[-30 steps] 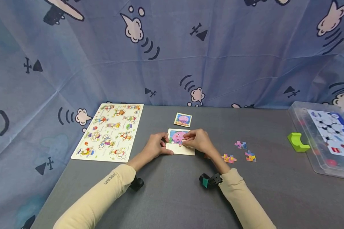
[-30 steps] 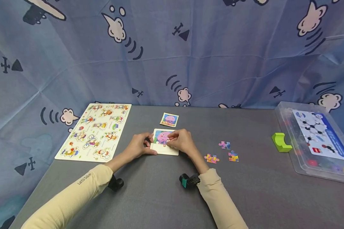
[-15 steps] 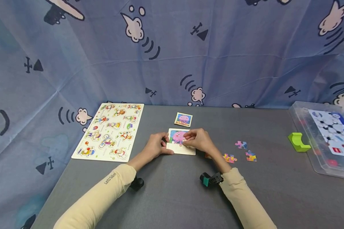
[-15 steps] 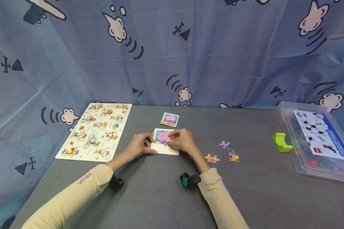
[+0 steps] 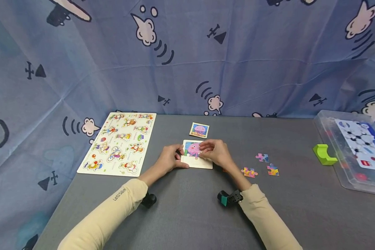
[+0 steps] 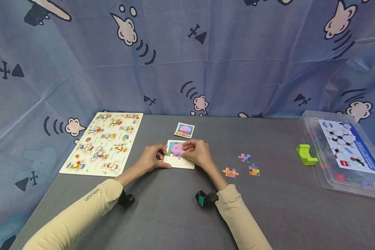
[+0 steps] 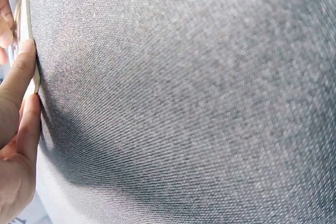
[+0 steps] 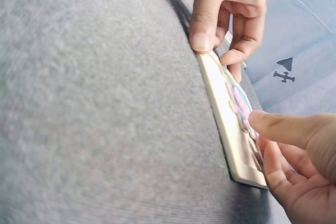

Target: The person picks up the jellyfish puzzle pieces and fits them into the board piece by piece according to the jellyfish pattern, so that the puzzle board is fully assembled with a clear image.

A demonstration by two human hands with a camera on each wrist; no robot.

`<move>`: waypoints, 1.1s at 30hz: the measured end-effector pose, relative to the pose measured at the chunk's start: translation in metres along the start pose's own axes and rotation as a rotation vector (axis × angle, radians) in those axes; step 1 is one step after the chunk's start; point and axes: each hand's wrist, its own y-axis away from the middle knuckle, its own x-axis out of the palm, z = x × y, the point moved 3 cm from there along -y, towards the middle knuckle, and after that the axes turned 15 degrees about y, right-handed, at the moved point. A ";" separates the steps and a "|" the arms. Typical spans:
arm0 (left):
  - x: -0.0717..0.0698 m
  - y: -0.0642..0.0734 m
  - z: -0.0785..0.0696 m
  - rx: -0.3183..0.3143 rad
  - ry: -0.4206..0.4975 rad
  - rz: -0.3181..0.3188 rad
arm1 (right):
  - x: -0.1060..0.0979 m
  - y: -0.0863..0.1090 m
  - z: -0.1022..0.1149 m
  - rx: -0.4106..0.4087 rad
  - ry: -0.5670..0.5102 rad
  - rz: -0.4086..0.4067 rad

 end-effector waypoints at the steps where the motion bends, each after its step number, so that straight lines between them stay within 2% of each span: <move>1: 0.000 0.000 0.000 0.000 0.001 -0.001 | 0.001 0.000 0.000 -0.005 0.007 -0.001; 7: 0.000 0.000 0.000 -0.010 0.000 -0.003 | 0.004 -0.003 0.001 -0.033 0.086 -0.008; 13: 0.000 0.000 -0.001 -0.008 -0.005 -0.010 | 0.003 -0.004 0.003 -0.107 0.132 -0.018; 20: 0.000 0.000 0.001 -0.001 -0.006 -0.012 | 0.005 -0.003 0.001 -0.116 0.080 -0.035; 29: -0.001 -0.001 -0.001 0.007 -0.009 -0.015 | 0.004 -0.005 0.004 -0.146 0.116 -0.028; 31: 0.000 0.000 -0.002 0.002 -0.015 -0.016 | 0.005 -0.005 0.001 -0.148 0.090 -0.013; 33: 0.001 0.002 -0.003 -0.002 -0.015 -0.014 | 0.005 -0.005 -0.002 -0.140 0.010 0.020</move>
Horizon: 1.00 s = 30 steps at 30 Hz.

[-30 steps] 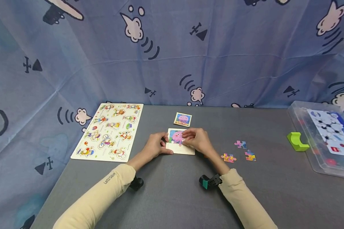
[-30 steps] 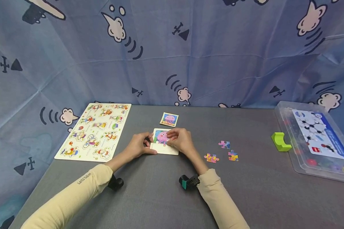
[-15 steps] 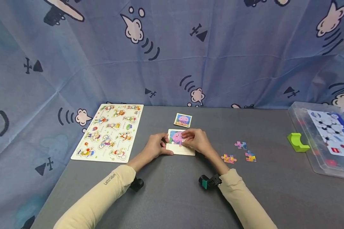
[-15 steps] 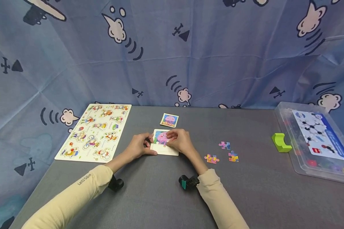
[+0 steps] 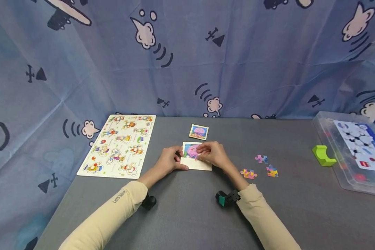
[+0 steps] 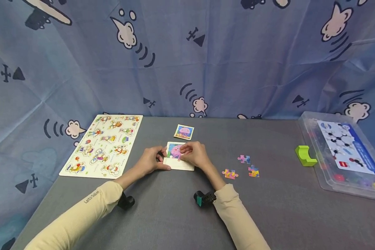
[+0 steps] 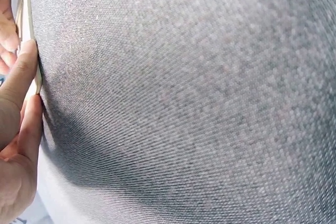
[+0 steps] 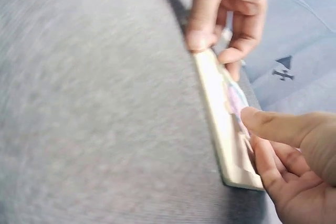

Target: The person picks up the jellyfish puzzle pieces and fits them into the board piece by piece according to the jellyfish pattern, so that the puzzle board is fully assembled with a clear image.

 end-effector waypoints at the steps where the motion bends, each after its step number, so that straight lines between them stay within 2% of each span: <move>1: 0.001 0.001 0.000 -0.001 0.002 0.002 | -0.001 0.001 -0.001 0.012 -0.046 0.014; 5: 0.003 0.003 0.001 -0.003 0.023 0.006 | -0.011 0.008 -0.007 0.095 -0.198 0.044; 14: 0.004 0.003 0.004 0.045 0.033 0.002 | -0.046 0.026 -0.036 0.255 -0.262 -0.005; 24: 0.003 0.003 0.005 0.058 0.021 -0.011 | -0.088 0.048 -0.062 0.266 -0.284 -0.063; 30: 0.002 0.003 0.001 0.072 0.012 -0.014 | -0.110 0.063 -0.081 0.302 -0.293 -0.089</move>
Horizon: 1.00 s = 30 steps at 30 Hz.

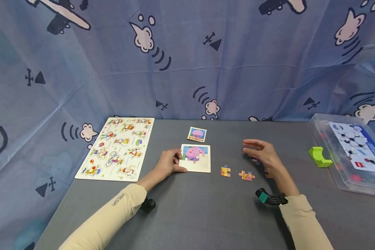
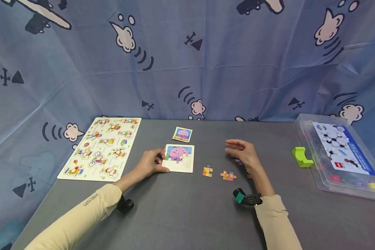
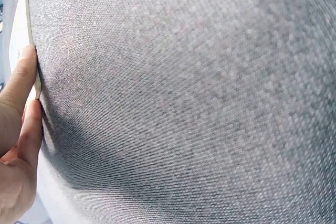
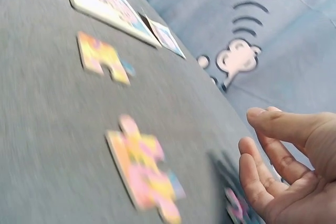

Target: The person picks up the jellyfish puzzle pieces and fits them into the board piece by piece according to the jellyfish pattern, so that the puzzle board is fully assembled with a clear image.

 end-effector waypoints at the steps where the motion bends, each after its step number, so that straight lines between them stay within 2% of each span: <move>1: 0.000 0.000 0.000 0.001 0.000 0.001 | -0.004 0.001 -0.003 0.004 0.000 -0.003; 12: -0.001 0.000 -0.002 -0.002 0.004 0.004 | -0.043 0.016 -0.028 -0.021 0.012 -0.003; 14: 0.000 0.000 -0.002 -0.006 0.009 0.006 | -0.049 0.019 -0.030 -0.050 0.081 0.002; 20: 0.000 0.000 -0.003 -0.001 0.009 0.009 | -0.060 0.023 -0.033 -0.165 0.425 0.035; 24: -0.001 0.000 -0.002 0.001 0.007 0.011 | -0.061 0.024 -0.034 -0.235 0.485 0.088; 30: -0.001 0.000 -0.001 0.007 0.007 0.006 | -0.060 0.024 -0.035 -0.220 0.568 0.144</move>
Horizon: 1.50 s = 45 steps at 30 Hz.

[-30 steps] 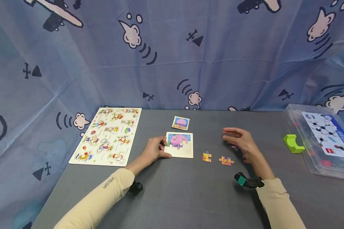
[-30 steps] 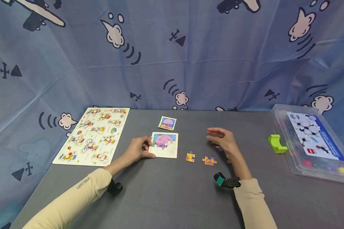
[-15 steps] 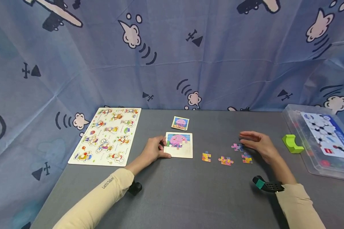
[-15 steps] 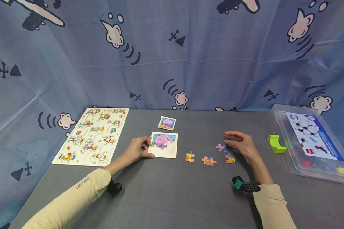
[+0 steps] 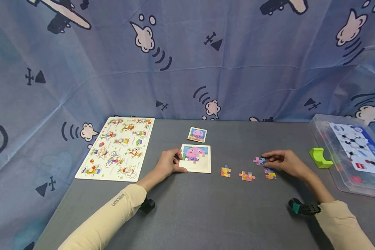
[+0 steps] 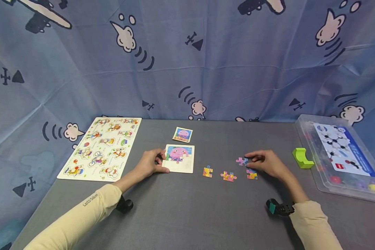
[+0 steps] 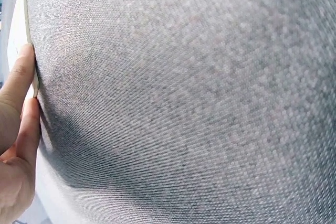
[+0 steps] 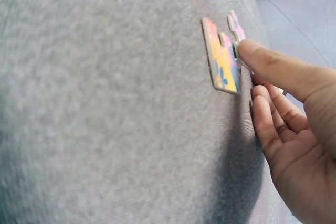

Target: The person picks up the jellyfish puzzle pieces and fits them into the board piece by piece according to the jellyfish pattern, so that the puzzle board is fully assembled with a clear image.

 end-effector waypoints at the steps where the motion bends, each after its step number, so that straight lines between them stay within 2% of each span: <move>1: 0.000 0.000 0.000 0.000 0.000 -0.001 | 0.000 0.000 0.000 0.002 0.007 0.004; 6: 0.000 0.000 0.000 0.002 -0.001 -0.004 | 0.001 -0.002 0.000 0.008 0.042 -0.013; 11: 0.000 0.000 0.001 -0.006 0.002 -0.007 | 0.002 -0.003 0.000 -0.022 0.050 -0.042; 14: 0.000 0.000 0.001 0.000 0.006 -0.005 | 0.000 -0.003 0.000 -0.018 0.002 -0.032; 21: -0.001 0.000 0.002 -0.002 0.024 -0.001 | -0.003 -0.005 0.004 0.094 -0.115 0.043; 29: -0.001 0.000 0.003 0.012 0.018 -0.001 | 0.003 -0.010 0.018 0.098 -0.257 0.042; 34: -0.001 0.000 0.003 0.010 0.009 0.000 | 0.011 -0.012 0.025 0.070 -0.352 0.021; 45: -0.001 0.001 0.002 0.015 0.022 0.001 | 0.022 -0.024 0.041 0.074 -0.369 -0.002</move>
